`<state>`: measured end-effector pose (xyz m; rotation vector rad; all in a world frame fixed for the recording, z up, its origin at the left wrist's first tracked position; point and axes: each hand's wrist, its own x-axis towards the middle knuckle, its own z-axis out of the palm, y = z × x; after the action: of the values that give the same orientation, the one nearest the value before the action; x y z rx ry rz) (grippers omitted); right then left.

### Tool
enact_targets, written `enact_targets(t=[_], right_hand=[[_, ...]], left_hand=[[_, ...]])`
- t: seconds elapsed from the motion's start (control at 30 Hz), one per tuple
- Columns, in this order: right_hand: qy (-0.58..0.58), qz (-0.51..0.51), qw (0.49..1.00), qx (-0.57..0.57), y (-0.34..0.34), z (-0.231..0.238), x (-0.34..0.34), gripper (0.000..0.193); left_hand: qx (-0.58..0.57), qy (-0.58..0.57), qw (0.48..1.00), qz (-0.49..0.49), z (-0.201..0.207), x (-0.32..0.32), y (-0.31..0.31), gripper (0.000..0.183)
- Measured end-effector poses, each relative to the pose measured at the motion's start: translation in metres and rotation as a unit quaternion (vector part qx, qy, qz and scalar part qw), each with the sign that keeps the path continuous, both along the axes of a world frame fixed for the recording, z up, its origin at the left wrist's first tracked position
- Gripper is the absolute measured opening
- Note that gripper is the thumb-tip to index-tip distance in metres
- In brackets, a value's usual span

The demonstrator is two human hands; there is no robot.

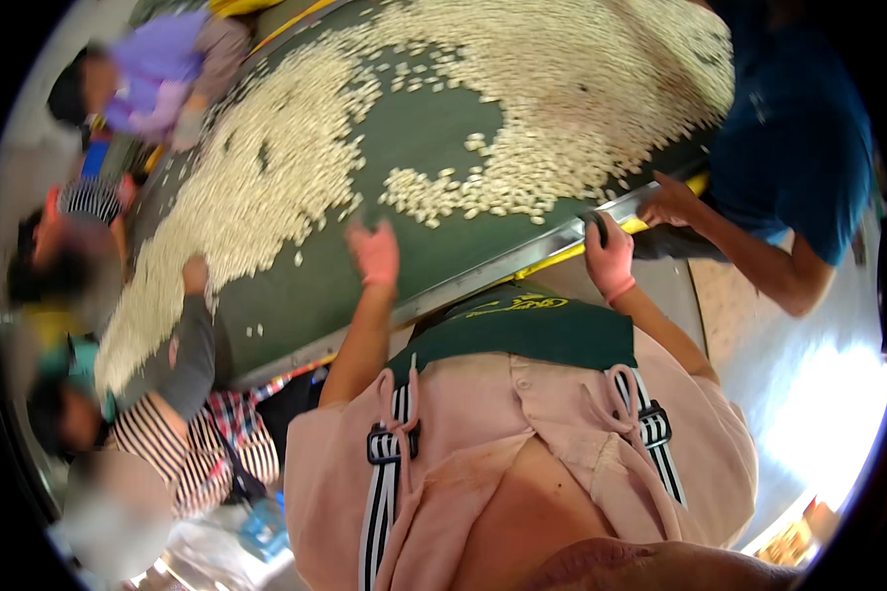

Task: The person sorts white bean seeds on a moving conveyor belt by hand, picking out unwanted items and spreading the beans evenly. Other workers are visible on the same line performing similar tasks.

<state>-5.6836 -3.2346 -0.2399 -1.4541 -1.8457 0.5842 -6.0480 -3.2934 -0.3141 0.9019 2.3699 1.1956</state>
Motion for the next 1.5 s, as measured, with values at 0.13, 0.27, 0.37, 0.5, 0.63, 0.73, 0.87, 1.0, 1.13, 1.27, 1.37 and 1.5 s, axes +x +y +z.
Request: enact_targets(t=[0.13,0.27,0.37,0.5,0.63,0.73,0.87,1.0,1.13,1.27,1.37,1.5], right_hand=[[-0.116,0.272,0.943,-0.151,0.034,0.019,-0.125,0.034],[-0.236,0.463,0.815,-0.255,0.036,-0.036,-0.193,0.038],[-0.177,0.342,0.899,-0.207,0.061,-0.045,-0.211,0.037],[-0.236,0.137,0.956,0.110,0.118,-0.077,-0.228,0.031],[-0.273,0.123,0.948,0.107,0.120,-0.077,-0.246,0.030],[-0.284,0.093,0.949,0.102,0.119,-0.074,-0.249,0.027],[-0.295,0.080,0.949,0.083,0.118,-0.074,-0.254,0.025],[-0.288,0.058,0.950,0.101,0.118,-0.077,-0.252,0.024],[-0.277,0.065,0.955,0.083,0.119,-0.073,-0.262,0.024],[-0.270,0.061,0.958,0.079,0.123,-0.074,-0.264,0.023],[-0.279,0.060,0.955,0.077,0.124,-0.071,-0.271,0.023],[-0.302,0.046,0.950,0.054,0.125,-0.071,-0.267,0.025]], left_hand=[[0.062,-0.211,0.966,-0.139,0.003,0.054,0.038,0.062],[0.120,-0.102,0.982,-0.104,0.017,0.034,0.024,0.051],[0.096,-0.059,0.994,-0.002,0.025,-0.031,-0.007,0.040],[0.075,-0.001,0.988,0.134,-0.007,-0.141,-0.022,0.040],[-0.067,0.078,0.960,0.260,-0.003,-0.222,0.019,0.065],[-0.127,-0.024,0.964,0.232,0.009,-0.221,0.068,0.066],[0.090,-0.099,0.991,-0.008,-0.019,-0.162,0.126,0.072],[0.152,-0.193,0.956,-0.157,0.023,-0.202,0.160,0.058],[-0.007,0.098,0.987,0.131,0.000,-0.280,0.203,0.062],[-0.028,-0.044,0.999,0.002,0.010,-0.240,0.233,0.070],[0.186,-0.433,0.852,-0.228,-0.036,-0.233,0.270,0.067],[0.084,-0.071,0.979,-0.173,-0.017,-0.342,0.317,0.043]])
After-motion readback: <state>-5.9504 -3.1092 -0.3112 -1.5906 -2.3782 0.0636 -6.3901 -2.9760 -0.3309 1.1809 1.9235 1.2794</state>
